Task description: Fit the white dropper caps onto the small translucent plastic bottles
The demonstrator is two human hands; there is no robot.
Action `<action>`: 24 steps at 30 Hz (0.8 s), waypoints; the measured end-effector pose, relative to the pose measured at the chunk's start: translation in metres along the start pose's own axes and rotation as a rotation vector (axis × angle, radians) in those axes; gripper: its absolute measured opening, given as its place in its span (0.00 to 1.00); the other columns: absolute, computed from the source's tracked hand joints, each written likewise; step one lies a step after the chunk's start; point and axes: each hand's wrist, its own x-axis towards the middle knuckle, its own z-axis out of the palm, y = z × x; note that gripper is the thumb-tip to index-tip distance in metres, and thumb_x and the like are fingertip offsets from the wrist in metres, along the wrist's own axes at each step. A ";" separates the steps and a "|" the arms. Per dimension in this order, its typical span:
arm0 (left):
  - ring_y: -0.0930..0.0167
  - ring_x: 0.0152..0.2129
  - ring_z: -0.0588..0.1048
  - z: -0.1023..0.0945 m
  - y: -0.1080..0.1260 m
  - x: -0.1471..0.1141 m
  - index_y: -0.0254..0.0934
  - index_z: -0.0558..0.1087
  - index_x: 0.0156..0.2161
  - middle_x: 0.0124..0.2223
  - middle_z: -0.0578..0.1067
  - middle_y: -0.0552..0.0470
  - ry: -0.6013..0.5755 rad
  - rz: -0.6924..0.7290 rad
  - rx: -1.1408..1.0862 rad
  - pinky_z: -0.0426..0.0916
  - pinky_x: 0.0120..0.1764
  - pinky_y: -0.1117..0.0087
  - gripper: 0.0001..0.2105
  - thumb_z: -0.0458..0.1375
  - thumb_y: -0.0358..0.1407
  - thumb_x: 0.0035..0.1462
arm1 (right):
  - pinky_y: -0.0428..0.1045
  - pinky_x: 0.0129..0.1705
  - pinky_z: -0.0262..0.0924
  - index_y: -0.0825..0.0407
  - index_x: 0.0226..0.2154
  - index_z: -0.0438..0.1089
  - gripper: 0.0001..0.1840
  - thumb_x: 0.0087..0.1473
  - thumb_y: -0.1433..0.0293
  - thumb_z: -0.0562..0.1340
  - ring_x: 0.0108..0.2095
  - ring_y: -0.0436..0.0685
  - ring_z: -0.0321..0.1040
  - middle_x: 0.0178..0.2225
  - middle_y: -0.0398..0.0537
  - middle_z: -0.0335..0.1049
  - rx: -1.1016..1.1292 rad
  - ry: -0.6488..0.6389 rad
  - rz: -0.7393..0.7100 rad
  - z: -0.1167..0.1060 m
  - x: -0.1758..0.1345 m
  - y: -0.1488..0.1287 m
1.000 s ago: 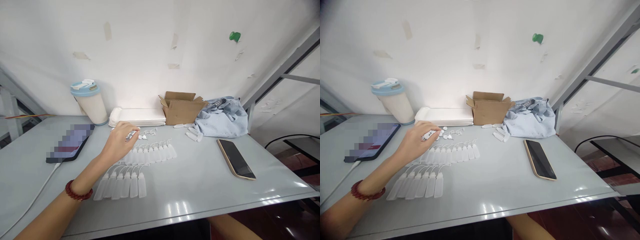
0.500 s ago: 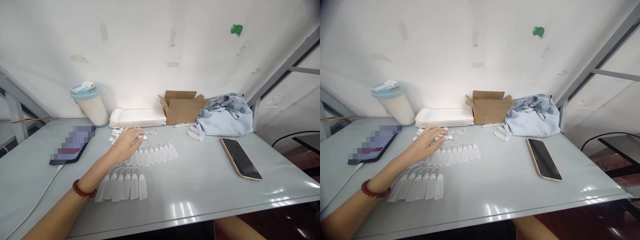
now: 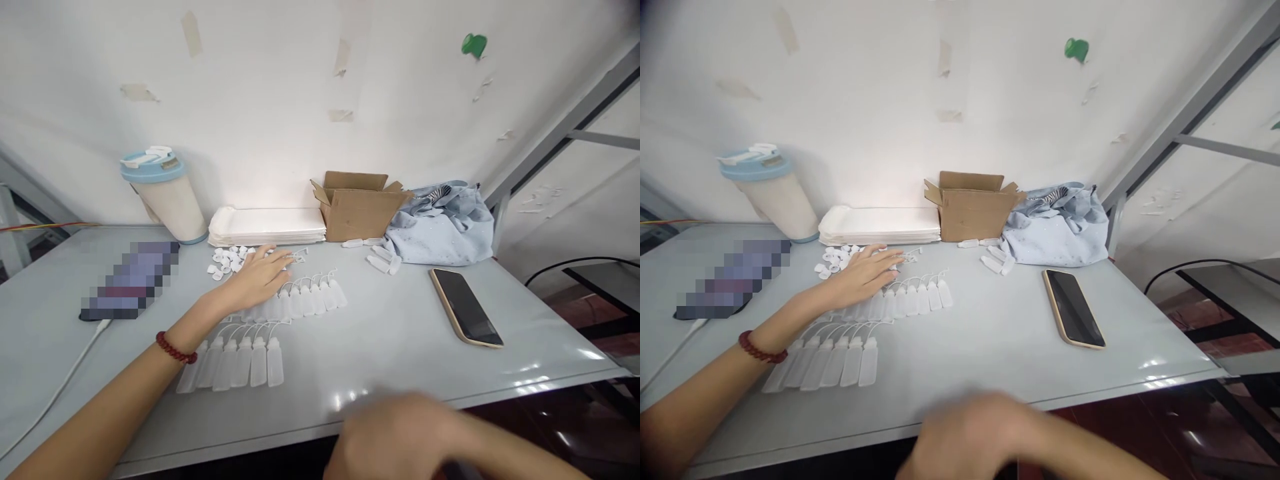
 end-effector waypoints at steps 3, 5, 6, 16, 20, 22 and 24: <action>0.51 0.59 0.53 0.004 -0.004 0.001 0.39 0.66 0.56 0.61 0.63 0.45 0.029 0.012 0.045 0.54 0.53 0.43 0.22 0.41 0.43 0.63 | 0.43 0.32 0.64 0.54 0.36 0.72 0.09 0.58 0.66 0.58 0.28 0.49 0.72 0.30 0.44 0.75 0.066 0.333 0.128 -0.099 -0.026 -0.008; 0.51 0.59 0.54 0.005 -0.006 0.001 0.38 0.66 0.56 0.60 0.65 0.45 0.026 0.010 0.058 0.55 0.53 0.44 0.22 0.41 0.43 0.63 | 0.45 0.32 0.63 0.54 0.35 0.70 0.07 0.57 0.69 0.58 0.27 0.50 0.71 0.31 0.46 0.75 -0.182 0.894 0.400 -0.137 -0.038 0.007; 0.52 0.58 0.55 0.005 -0.007 0.000 0.37 0.66 0.56 0.60 0.65 0.45 0.024 0.010 0.058 0.55 0.53 0.45 0.22 0.41 0.43 0.63 | 0.47 0.34 0.63 0.54 0.34 0.70 0.04 0.54 0.71 0.60 0.30 0.52 0.71 0.32 0.47 0.74 -0.354 1.125 0.575 -0.147 -0.043 0.018; 0.56 0.57 0.58 -0.013 0.000 -0.015 0.38 0.66 0.55 0.57 0.68 0.45 0.102 -0.029 -0.068 0.55 0.55 0.49 0.22 0.42 0.44 0.64 | 0.49 0.37 0.60 0.55 0.39 0.70 0.11 0.49 0.74 0.63 0.41 0.61 0.70 0.40 0.54 0.74 -0.609 1.120 0.855 -0.139 -0.066 0.081; 0.60 0.56 0.60 -0.025 0.008 -0.025 0.39 0.67 0.55 0.57 0.69 0.47 0.181 -0.073 -0.192 0.56 0.57 0.53 0.22 0.43 0.45 0.62 | 0.49 0.38 0.59 0.56 0.37 0.71 0.10 0.49 0.76 0.61 0.41 0.62 0.70 0.39 0.56 0.74 -0.620 1.095 0.873 -0.139 -0.061 0.082; 0.61 0.55 0.62 -0.029 0.014 -0.029 0.39 0.69 0.52 0.55 0.70 0.47 0.249 -0.105 -0.262 0.57 0.57 0.53 0.21 0.45 0.46 0.61 | 0.50 0.38 0.59 0.57 0.38 0.71 0.10 0.50 0.76 0.60 0.41 0.62 0.70 0.40 0.57 0.74 -0.621 1.094 0.860 -0.138 -0.058 0.082; 0.61 0.53 0.65 -0.033 0.020 -0.031 0.39 0.72 0.50 0.53 0.72 0.48 0.299 -0.133 -0.333 0.59 0.55 0.55 0.20 0.46 0.46 0.60 | 0.51 0.39 0.60 0.57 0.41 0.70 0.12 0.52 0.74 0.59 0.41 0.62 0.69 0.41 0.57 0.73 -0.622 1.099 0.833 -0.136 -0.054 0.079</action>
